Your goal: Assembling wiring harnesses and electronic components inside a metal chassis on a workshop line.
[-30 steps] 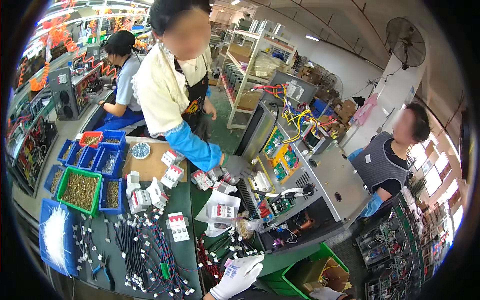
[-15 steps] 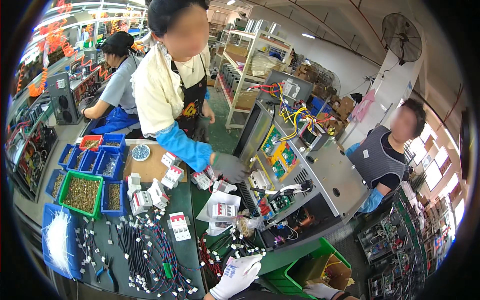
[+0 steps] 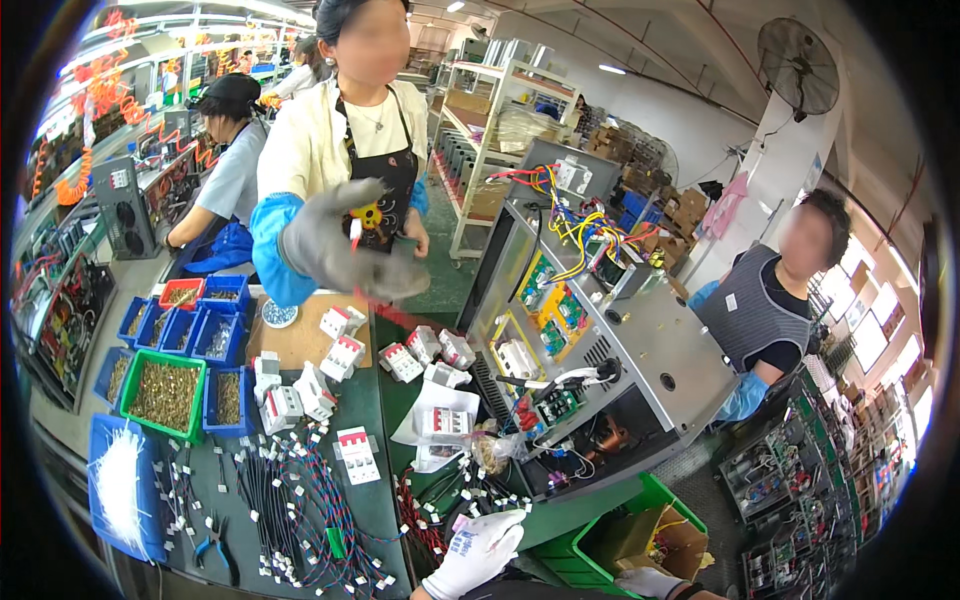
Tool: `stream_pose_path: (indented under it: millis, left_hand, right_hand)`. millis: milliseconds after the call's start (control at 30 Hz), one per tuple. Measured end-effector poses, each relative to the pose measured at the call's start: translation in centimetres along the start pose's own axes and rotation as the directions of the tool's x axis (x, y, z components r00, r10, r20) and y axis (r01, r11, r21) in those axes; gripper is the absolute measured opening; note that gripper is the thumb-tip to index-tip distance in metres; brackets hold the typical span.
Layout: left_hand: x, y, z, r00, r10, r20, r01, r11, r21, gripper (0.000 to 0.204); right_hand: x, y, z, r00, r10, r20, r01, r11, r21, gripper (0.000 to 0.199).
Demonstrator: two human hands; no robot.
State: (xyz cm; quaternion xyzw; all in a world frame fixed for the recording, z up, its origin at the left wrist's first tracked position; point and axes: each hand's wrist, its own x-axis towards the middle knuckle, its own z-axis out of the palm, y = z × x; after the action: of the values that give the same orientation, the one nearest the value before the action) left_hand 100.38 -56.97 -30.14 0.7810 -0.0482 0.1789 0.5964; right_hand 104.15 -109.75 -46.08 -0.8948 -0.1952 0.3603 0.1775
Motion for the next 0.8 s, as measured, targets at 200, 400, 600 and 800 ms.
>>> stream_pose_path:
  millis: [200,400,600,800]
  left_hand:
    - [0.4,-1.3,0.5,0.970,0.230,0.081,-0.238,0.965,0.108,0.031]
    - [0.0,-0.9,0.8,0.985,-0.089,0.144,0.103,0.990,-0.092,0.032]
    - [-0.8,0.1,1.1,0.988,0.148,0.040,-0.153,0.961,0.230,0.024]
    - [-1.8,0.5,1.6,0.995,0.047,0.085,-0.060,0.986,0.153,0.029]
  right_hand:
    - [-1.5,-4.6,-1.3,0.962,-0.274,0.009,0.259,0.897,-0.359,0.015]
    - [-2.0,-8.3,-1.6,0.950,0.294,0.105,-0.267,0.589,0.763,0.015]
    - [-1.4,-5.5,-0.3,0.993,-0.114,-0.002,0.112,0.975,-0.191,0.012]
    - [-0.2,-2.9,1.7,0.919,-0.380,-0.108,0.292,0.838,-0.461,0.009]
